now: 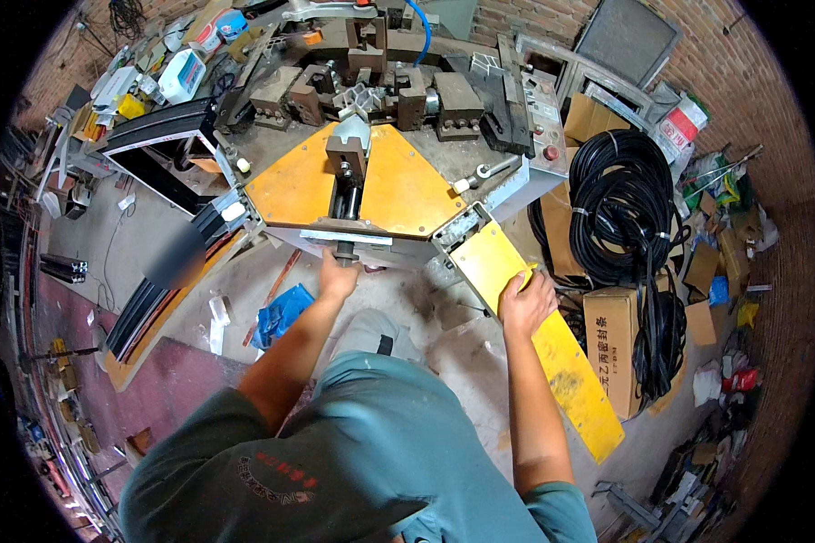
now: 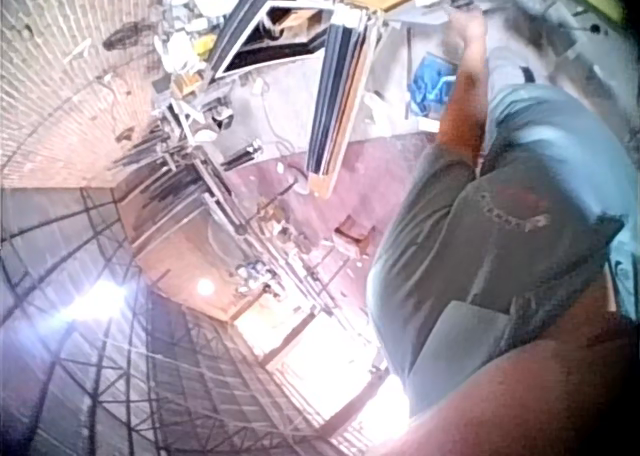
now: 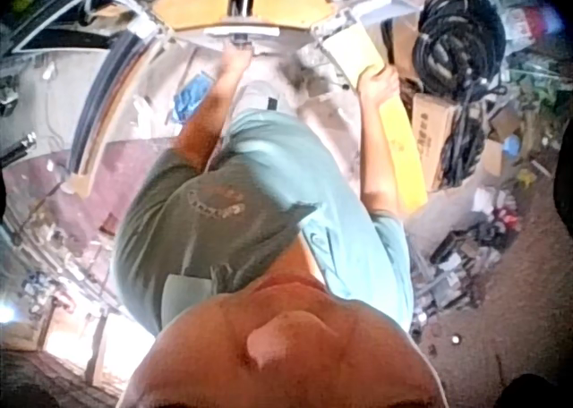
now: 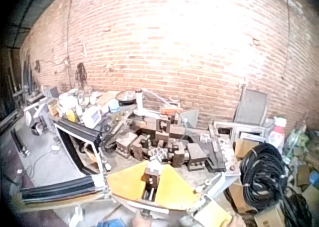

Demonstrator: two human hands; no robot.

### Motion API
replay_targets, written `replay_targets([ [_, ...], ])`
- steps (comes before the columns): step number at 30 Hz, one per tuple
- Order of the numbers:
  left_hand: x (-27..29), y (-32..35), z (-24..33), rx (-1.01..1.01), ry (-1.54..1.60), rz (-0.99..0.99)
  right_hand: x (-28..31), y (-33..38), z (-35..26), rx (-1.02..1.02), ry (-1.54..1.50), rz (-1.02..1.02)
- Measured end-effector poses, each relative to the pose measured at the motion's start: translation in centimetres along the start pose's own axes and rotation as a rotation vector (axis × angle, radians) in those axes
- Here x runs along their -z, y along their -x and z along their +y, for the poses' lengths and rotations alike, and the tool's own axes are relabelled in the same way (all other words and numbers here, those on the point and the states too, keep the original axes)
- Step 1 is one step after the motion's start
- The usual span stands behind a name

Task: The person places small metal frame pieces into a cutting machine, operates the lever to cut them, and removes the pieces. This process is repeated multiple times with different pieces.

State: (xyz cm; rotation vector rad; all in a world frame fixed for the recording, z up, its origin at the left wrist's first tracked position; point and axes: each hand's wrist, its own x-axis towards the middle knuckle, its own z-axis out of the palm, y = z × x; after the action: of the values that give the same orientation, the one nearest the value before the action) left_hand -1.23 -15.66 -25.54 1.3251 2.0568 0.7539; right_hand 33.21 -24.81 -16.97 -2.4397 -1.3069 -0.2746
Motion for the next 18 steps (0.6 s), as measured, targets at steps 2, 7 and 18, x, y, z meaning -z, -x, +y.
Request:
replay_targets([
  [2,0.1,-0.8,-0.5,0.153,0.288,-0.253,0.2,-0.1,0.2,-0.005,0.008,0.013],
  [7,1.8,-2.3,-1.2,0.378,0.718,-0.572,-0.2,0.0,0.3,-0.002,0.018,0.053],
  [18,1.9,-1.8,-0.4,0.477,0.765,-0.603,0.6,0.0,0.5,-0.040,-0.044,0.048],
])
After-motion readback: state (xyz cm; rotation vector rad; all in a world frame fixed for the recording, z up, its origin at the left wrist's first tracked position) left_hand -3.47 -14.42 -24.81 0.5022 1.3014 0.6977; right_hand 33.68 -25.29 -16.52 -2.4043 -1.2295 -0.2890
